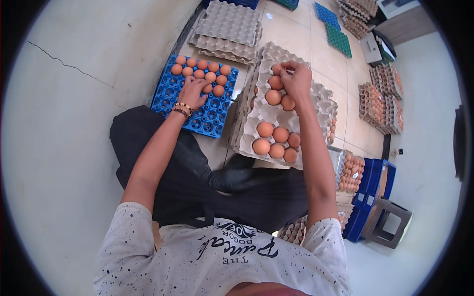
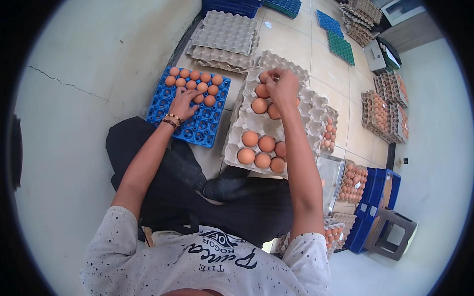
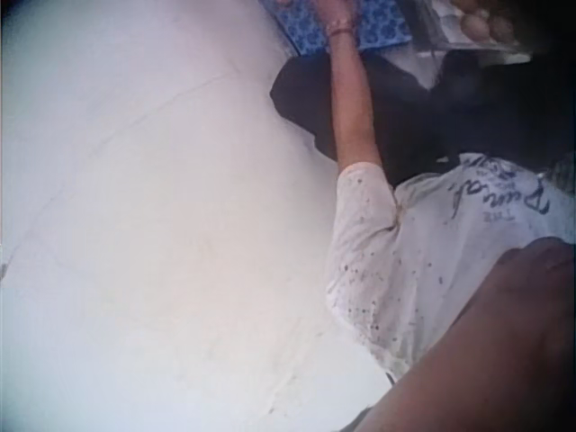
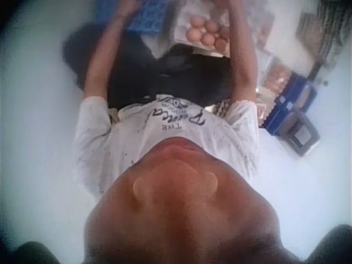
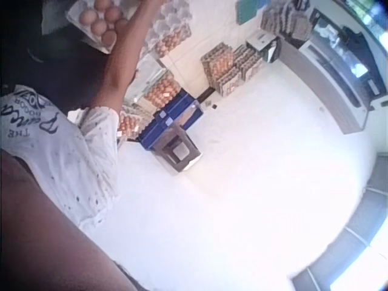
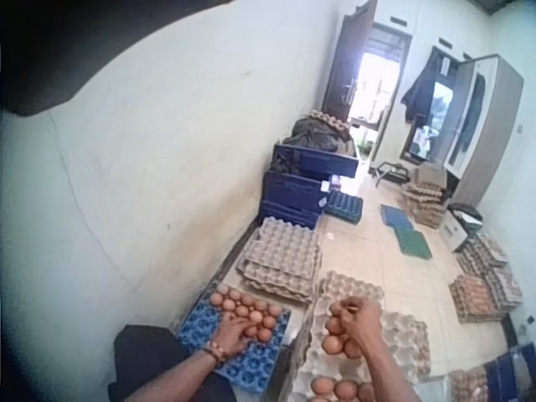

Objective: The person sorts eggs by hand, moving them from one tray to another and occasionally placing an egg on a digital scale to weigh it.

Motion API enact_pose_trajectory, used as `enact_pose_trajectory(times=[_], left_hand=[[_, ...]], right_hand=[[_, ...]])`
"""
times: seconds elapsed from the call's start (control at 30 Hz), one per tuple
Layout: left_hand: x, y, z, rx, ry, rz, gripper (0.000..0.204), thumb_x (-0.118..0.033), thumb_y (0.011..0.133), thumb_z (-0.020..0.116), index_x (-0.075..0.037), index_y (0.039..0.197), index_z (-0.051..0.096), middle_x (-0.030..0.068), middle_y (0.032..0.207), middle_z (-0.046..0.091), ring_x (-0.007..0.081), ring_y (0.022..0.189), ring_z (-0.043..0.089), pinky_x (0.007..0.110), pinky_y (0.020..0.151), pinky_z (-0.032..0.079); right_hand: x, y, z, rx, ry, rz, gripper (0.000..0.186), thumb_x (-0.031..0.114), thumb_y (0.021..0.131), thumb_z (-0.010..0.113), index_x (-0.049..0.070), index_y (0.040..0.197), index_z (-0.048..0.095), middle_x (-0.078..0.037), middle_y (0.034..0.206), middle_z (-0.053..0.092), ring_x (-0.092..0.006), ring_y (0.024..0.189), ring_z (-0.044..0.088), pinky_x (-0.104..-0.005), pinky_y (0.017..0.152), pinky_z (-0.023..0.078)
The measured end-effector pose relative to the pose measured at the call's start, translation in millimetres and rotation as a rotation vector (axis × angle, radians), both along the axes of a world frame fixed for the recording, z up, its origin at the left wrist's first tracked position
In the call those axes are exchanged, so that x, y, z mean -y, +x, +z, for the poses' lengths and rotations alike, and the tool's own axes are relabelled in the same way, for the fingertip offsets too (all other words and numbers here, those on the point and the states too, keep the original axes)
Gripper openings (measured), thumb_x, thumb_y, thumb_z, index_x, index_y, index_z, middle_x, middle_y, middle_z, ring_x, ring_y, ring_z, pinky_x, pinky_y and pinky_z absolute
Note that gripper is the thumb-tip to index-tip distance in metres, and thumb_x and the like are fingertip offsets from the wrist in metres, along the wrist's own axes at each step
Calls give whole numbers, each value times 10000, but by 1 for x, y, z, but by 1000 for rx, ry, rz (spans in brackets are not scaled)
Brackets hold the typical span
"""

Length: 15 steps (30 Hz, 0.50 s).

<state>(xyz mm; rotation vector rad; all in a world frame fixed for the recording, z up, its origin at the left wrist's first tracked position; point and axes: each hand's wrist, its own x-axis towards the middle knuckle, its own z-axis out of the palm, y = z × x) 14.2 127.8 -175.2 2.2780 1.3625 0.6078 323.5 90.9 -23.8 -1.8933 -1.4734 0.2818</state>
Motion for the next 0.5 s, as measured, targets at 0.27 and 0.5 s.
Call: enact_pose_trajectory(times=[0.27, 0.5], left_hand=[[-10, -10, 5, -64, 61, -41, 496, -83, 710, 771, -129, 1192, 665, 55, 1148, 638, 295, 1118, 511, 411, 983, 451], [10, -5, 97, 468, -512, -199, 492, -144, 822, 772, -60, 1279, 610, 30, 990, 656, 88, 890, 607, 242, 774, 507]], right_hand=[[-11, 2, 13, 104, -179, 83, 298, 85, 815, 548, 27, 1047, 726, -227, 846, 699, -386, 818, 684, -431, 784, 530], [45, -52, 39, -186, 214, 319, 462, 29, 813, 548, 35, 1273, 597, -223, 1133, 653, -360, 1026, 645, -448, 844, 525]])
